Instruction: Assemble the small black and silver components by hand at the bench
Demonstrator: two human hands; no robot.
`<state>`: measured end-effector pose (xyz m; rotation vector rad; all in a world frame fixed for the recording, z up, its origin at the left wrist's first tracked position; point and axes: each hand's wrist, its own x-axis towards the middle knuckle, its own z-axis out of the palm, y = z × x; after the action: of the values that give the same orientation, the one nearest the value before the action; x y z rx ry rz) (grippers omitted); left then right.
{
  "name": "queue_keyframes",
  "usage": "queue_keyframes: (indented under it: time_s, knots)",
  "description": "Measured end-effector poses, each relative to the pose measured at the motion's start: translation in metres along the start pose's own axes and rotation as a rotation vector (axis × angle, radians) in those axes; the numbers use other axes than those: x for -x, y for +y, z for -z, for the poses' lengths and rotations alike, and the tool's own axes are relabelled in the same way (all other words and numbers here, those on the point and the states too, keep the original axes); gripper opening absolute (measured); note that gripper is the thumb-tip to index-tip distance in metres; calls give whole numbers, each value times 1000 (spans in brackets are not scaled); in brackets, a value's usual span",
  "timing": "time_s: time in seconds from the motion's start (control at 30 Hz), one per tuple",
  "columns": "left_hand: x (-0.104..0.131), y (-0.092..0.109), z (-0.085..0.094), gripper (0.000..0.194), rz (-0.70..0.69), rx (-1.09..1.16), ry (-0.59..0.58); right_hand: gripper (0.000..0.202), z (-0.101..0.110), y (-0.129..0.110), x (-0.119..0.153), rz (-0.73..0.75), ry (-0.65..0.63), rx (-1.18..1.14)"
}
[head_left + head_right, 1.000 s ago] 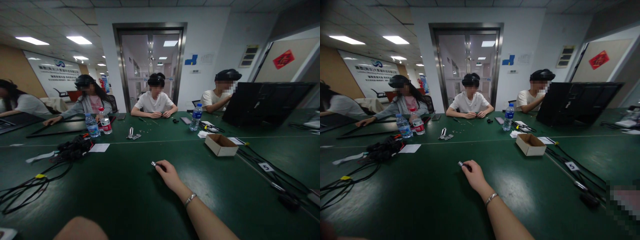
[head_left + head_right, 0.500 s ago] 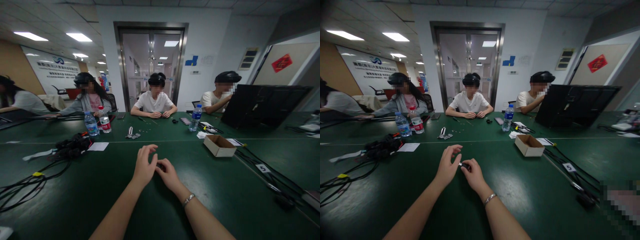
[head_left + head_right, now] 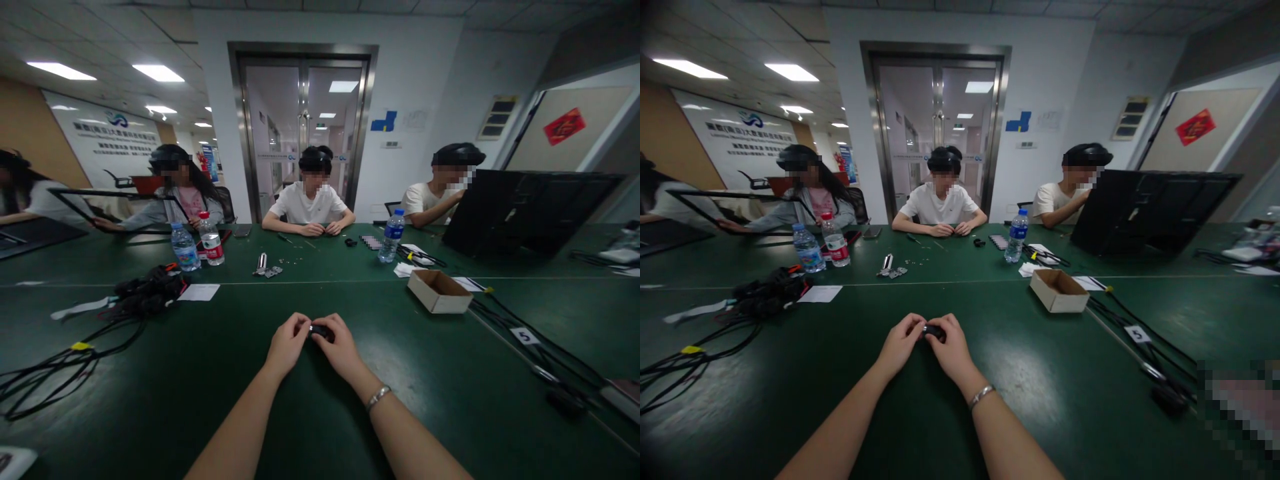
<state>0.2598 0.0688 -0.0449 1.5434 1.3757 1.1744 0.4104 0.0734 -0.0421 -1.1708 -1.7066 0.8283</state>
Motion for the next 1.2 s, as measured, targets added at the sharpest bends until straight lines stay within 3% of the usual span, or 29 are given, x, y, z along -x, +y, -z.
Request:
queue_keyframes:
  time_s: [0.37, 0.67, 0.9, 1.2]
  knots:
    - [1, -2, 1, 18, -52, -95, -42, 17, -1, 8, 2, 36, 37, -6]
    - [4, 5, 1, 33, 9, -267, -74, 16, -3, 10, 3, 59, 24, -17]
    - [-1, -1, 2, 33, 27, -154, -62, 27, -3, 10, 3, 13, 15, -49]
    - [1, -5, 7, 31, -16, 38, -108, 27, -5, 13, 3, -14, -14, -89]
